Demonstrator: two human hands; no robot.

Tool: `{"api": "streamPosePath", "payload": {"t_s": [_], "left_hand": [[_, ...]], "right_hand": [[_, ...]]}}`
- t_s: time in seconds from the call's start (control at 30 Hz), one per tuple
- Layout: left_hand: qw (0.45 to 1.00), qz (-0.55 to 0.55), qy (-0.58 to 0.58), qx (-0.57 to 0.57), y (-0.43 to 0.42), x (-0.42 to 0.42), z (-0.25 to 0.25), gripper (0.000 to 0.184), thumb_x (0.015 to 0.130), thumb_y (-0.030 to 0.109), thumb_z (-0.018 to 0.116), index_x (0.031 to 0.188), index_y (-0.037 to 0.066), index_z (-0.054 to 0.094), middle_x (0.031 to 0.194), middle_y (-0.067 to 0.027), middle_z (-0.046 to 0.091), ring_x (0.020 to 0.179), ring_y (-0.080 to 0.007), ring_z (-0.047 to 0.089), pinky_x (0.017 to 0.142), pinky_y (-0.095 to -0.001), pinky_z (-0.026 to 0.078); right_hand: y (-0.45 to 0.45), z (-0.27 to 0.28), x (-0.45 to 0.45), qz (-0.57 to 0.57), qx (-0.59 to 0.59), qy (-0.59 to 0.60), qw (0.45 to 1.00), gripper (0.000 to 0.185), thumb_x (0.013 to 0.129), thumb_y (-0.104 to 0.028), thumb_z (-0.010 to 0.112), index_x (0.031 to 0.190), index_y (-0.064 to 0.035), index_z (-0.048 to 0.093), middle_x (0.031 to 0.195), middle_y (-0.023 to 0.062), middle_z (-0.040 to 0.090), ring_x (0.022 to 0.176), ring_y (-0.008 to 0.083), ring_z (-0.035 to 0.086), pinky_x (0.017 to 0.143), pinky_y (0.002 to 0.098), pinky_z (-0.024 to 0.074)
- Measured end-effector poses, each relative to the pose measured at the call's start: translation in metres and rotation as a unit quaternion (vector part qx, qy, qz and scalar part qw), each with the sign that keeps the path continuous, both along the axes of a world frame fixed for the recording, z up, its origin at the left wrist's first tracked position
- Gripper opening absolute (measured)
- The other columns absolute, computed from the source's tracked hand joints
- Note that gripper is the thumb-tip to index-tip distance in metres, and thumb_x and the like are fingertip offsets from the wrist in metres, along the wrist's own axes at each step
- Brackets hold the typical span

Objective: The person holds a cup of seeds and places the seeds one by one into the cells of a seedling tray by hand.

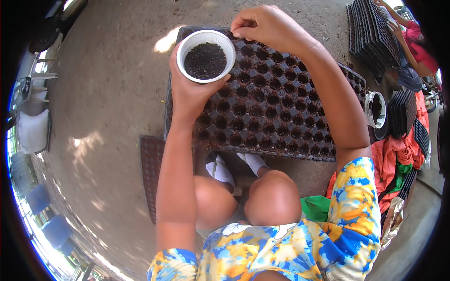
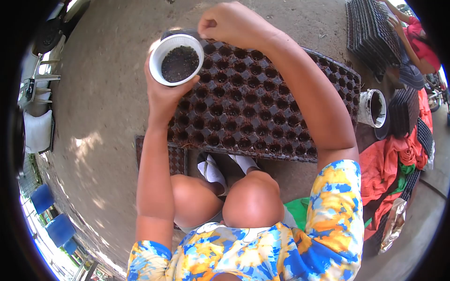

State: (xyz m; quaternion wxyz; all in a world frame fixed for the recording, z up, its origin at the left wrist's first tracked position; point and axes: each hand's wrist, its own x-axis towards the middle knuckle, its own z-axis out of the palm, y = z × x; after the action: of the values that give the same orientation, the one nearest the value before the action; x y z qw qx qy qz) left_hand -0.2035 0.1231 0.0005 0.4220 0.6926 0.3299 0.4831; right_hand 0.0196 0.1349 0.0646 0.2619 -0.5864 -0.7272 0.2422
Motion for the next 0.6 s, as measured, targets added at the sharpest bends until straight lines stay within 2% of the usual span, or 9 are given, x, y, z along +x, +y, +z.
{"api": "streamPosePath", "payload": {"t_s": [0.03, 0.13, 0.23, 0.33, 0.6], "left_hand": [[1.000, -0.002, -0.018, -0.013, 0.001, 0.000, -0.001, 0.090, 0.062, 0.009, 0.089, 0.135, 0.000, 0.037, 0.130, -0.0117, 0.052, 0.121, -0.0221, 0.053, 0.107, -0.0370, 0.040], [0.999, 0.001, -0.046, -0.026, 0.003, -0.001, -0.004, 0.089, 0.064, 0.009, 0.088, 0.135, 0.001, 0.036, 0.129, -0.0127, 0.053, 0.121, -0.0233, 0.054, 0.108, -0.0386, 0.040], [0.999, 0.003, -0.043, -0.030, 0.002, 0.001, -0.002, 0.089, 0.063, 0.009, 0.089, 0.135, 0.001, 0.036, 0.129, -0.0128, 0.053, 0.121, -0.0233, 0.054, 0.108, -0.0384, 0.040], [0.999, 0.001, -0.040, -0.020, 0.003, 0.003, -0.005, 0.089, 0.063, 0.009, 0.089, 0.135, 0.001, 0.037, 0.128, -0.0126, 0.053, 0.121, -0.0232, 0.054, 0.108, -0.0381, 0.040], [1.000, -0.003, -0.028, -0.010, 0.004, 0.003, -0.004, 0.090, 0.064, 0.011, 0.089, 0.135, 0.001, 0.036, 0.129, -0.0124, 0.053, 0.120, -0.0232, 0.054, 0.108, -0.0381, 0.040]], "right_hand": [[0.000, -0.007, 0.004, -0.012, -0.015, -0.011, 1.000, 0.017, 0.079, -0.020, 0.068, 0.089, -0.0068, 0.072, 0.077, 0.0125, 0.070, 0.069, 0.0279, 0.067, 0.068, 0.0368, 0.0524], [-0.002, -0.027, 0.010, -0.026, -0.086, -0.109, 0.990, 0.018, 0.086, -0.018, 0.069, 0.097, -0.0038, 0.072, 0.080, 0.0103, 0.071, 0.073, 0.0181, 0.068, 0.071, 0.0324, 0.0529], [-0.002, -0.039, 0.015, -0.028, -0.047, -0.092, 0.994, 0.018, 0.085, -0.017, 0.069, 0.096, -0.0040, 0.072, 0.078, 0.0103, 0.071, 0.072, 0.0192, 0.068, 0.070, 0.0329, 0.0526], [-0.002, -0.035, 0.018, -0.040, -0.100, -0.081, 0.991, 0.018, 0.084, -0.017, 0.069, 0.097, -0.0041, 0.072, 0.078, 0.0104, 0.071, 0.072, 0.0196, 0.068, 0.070, 0.0334, 0.0527], [-0.003, -0.035, 0.020, -0.048, -0.145, -0.076, 0.985, 0.018, 0.085, -0.017, 0.068, 0.097, -0.0032, 0.071, 0.078, 0.0097, 0.071, 0.069, 0.0174, 0.068, 0.068, 0.0321, 0.0534]]}}
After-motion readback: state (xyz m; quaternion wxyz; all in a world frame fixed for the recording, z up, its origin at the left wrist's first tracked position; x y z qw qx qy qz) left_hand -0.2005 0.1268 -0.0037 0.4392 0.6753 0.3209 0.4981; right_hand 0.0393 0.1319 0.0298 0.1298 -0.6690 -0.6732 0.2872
